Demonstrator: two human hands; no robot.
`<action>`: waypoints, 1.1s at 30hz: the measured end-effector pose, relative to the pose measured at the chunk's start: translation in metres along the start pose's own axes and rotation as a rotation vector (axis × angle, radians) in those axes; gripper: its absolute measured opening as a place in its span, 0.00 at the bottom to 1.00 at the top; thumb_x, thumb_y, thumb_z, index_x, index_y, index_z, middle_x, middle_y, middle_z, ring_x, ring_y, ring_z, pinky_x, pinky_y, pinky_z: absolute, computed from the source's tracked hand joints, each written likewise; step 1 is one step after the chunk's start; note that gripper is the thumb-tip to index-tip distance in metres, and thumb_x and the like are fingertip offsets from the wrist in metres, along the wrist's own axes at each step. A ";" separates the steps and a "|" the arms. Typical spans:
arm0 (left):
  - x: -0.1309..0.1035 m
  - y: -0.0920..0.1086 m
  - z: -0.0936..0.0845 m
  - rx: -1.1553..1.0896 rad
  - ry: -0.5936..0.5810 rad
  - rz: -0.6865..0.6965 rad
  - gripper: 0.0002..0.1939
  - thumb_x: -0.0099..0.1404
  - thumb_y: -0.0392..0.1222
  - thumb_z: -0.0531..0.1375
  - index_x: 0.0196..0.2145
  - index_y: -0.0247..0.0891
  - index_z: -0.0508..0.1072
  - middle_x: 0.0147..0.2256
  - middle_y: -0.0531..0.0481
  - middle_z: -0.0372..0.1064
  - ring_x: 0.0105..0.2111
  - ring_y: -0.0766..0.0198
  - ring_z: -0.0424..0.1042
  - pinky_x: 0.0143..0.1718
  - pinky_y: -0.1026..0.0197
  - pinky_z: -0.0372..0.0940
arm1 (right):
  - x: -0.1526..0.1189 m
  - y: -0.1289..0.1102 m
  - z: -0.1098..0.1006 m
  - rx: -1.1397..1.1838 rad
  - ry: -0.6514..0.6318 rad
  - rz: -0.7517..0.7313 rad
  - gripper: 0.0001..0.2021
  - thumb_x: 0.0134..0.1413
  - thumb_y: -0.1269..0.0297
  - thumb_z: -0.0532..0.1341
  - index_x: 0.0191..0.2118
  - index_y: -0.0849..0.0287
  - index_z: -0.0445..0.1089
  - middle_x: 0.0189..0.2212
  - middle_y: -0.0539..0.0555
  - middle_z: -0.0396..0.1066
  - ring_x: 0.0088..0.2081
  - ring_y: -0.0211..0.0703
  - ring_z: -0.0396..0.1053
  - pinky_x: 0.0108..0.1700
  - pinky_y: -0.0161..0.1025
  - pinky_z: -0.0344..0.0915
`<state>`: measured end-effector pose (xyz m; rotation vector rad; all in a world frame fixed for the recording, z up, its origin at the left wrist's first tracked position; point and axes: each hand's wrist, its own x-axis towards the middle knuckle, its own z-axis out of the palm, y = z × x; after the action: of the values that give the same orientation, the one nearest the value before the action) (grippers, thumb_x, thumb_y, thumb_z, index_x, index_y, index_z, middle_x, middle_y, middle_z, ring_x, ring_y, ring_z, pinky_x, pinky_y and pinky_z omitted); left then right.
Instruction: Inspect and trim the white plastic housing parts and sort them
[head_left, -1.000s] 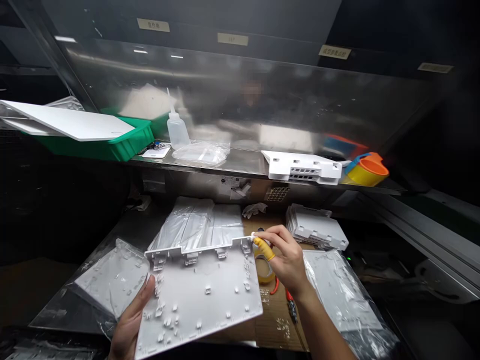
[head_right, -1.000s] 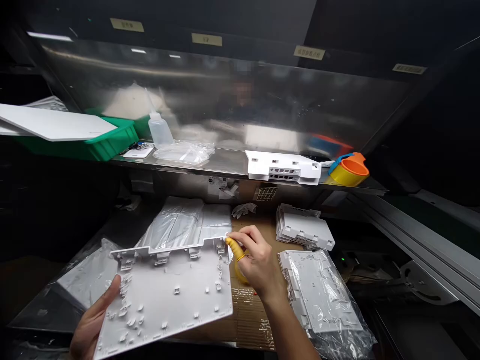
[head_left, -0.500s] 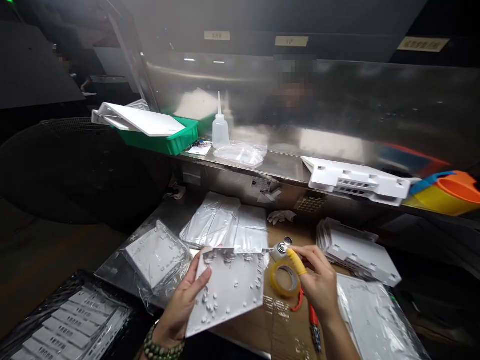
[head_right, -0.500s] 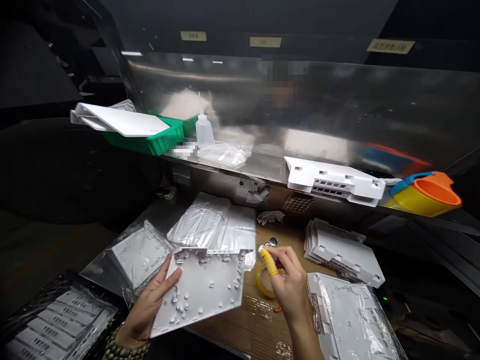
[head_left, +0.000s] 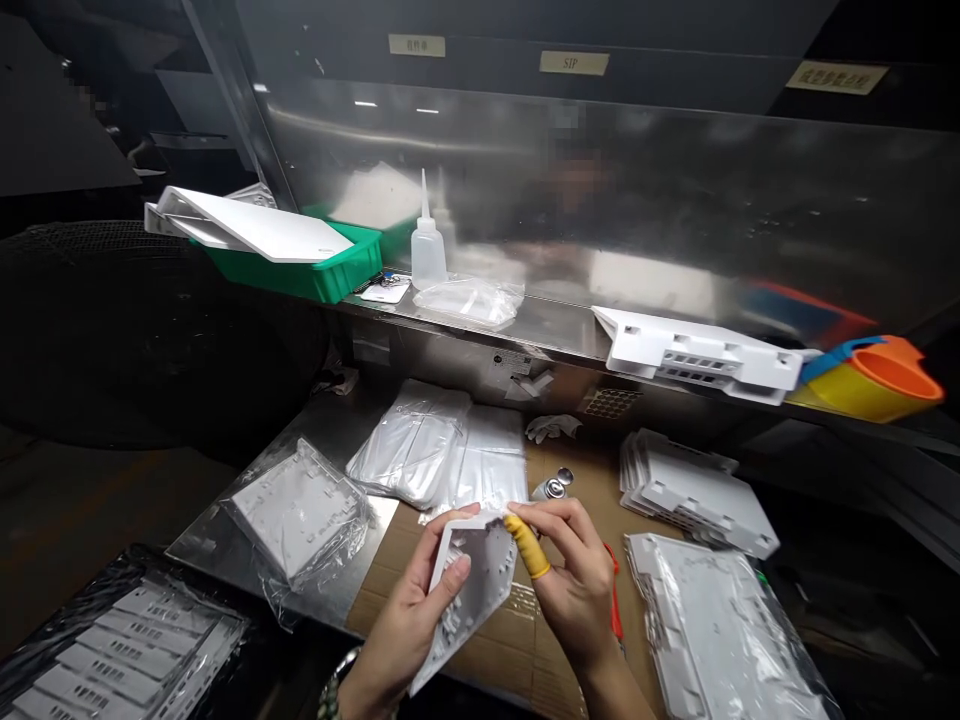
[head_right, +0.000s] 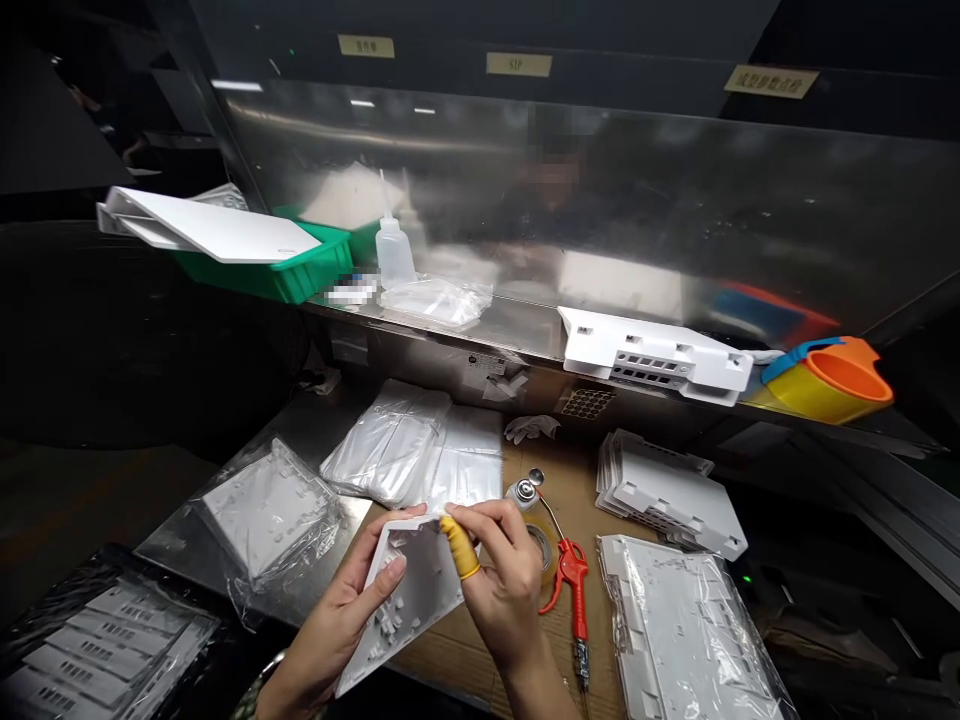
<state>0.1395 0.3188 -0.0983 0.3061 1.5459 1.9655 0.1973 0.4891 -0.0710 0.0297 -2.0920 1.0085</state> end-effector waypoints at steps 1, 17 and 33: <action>0.001 -0.001 0.000 -0.002 -0.016 0.006 0.23 0.69 0.51 0.62 0.60 0.51 0.68 0.67 0.49 0.59 0.65 0.50 0.60 0.67 0.51 0.55 | 0.000 -0.003 0.001 0.018 -0.005 -0.009 0.15 0.60 0.77 0.64 0.50 0.55 0.76 0.38 0.54 0.71 0.40 0.40 0.73 0.42 0.36 0.72; -0.011 0.017 -0.055 -0.767 0.169 -0.288 0.42 0.69 0.42 0.61 0.72 0.52 0.44 0.59 0.43 0.71 0.57 0.44 0.72 0.60 0.40 0.66 | -0.121 0.178 -0.037 -0.429 -0.101 0.714 0.17 0.49 0.57 0.58 0.42 0.55 0.78 0.37 0.57 0.75 0.36 0.51 0.70 0.39 0.45 0.64; -0.015 -0.049 -0.084 -0.465 0.230 -0.496 0.34 0.65 0.50 0.67 0.64 0.40 0.62 0.51 0.40 0.78 0.51 0.48 0.77 0.52 0.49 0.71 | -0.137 0.085 -0.017 0.404 -0.121 1.095 0.34 0.57 0.31 0.54 0.36 0.60 0.81 0.32 0.62 0.80 0.41 0.56 0.78 0.48 0.53 0.73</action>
<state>0.1223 0.2498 -0.1656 -0.4667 1.1006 1.9154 0.2728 0.5172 -0.2110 -0.9539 -1.9211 2.0812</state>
